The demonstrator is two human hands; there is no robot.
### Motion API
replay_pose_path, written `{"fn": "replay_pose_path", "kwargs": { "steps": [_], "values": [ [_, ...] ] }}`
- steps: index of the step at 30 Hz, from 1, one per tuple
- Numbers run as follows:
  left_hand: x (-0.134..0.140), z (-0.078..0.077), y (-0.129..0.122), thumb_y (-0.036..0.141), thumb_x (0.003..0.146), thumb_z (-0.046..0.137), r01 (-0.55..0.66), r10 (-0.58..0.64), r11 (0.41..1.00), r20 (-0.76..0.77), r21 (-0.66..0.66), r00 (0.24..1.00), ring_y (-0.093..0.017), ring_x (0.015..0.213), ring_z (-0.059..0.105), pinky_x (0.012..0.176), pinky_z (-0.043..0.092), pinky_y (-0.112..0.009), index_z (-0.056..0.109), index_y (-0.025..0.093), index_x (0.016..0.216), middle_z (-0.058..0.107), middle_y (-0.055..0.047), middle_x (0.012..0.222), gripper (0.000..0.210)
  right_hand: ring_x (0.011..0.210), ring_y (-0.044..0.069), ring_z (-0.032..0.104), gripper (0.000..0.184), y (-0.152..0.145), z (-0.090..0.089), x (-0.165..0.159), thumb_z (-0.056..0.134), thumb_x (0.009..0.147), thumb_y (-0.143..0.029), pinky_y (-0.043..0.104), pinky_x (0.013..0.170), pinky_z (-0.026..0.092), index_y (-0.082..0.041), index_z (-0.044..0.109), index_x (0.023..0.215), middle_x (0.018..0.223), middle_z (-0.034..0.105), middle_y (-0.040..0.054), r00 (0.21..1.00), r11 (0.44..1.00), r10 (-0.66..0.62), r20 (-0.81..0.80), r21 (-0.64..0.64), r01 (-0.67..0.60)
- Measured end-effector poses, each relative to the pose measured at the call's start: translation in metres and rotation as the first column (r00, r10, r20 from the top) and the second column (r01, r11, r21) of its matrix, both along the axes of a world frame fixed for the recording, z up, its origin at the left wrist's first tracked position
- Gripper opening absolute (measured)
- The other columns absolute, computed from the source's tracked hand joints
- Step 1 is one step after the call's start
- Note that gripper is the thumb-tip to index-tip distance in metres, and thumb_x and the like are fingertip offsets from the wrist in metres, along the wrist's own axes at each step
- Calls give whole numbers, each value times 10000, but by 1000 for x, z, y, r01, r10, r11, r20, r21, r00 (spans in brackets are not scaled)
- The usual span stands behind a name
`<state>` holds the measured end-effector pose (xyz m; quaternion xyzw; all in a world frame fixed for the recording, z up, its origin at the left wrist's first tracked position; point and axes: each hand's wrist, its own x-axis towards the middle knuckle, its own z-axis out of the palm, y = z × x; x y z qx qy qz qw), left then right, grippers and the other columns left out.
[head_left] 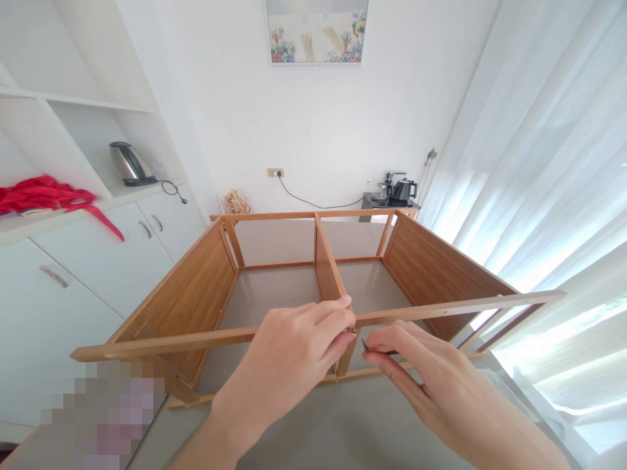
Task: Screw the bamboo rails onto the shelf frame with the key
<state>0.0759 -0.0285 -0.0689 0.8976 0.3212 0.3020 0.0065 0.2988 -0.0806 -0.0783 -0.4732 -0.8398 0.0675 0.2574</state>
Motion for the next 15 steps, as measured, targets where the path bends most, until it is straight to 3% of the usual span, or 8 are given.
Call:
{"fn": "replay_pose_path", "kwargs": {
  "steps": [8,15],
  "values": [
    [0,-1,0,236,973,588,-21,21,1000,4,1,1000,-129,929,736,717,554,-220,597,218,1008,739,9,1169,40,895,141,631,170,3,4,-1,456,1024,-199,256,743,520,-287,565,1120,972,638,5,999,999,38,-5,12,-38],
    [1,-5,3,249,970,601,-18,18,1000,23,1,1000,-141,930,734,757,572,-246,582,224,1026,733,19,1165,65,868,154,645,241,2,7,-5,436,984,-158,253,725,549,-279,565,1148,953,638,24,999,992,39,1,119,-39]
  ]
}}
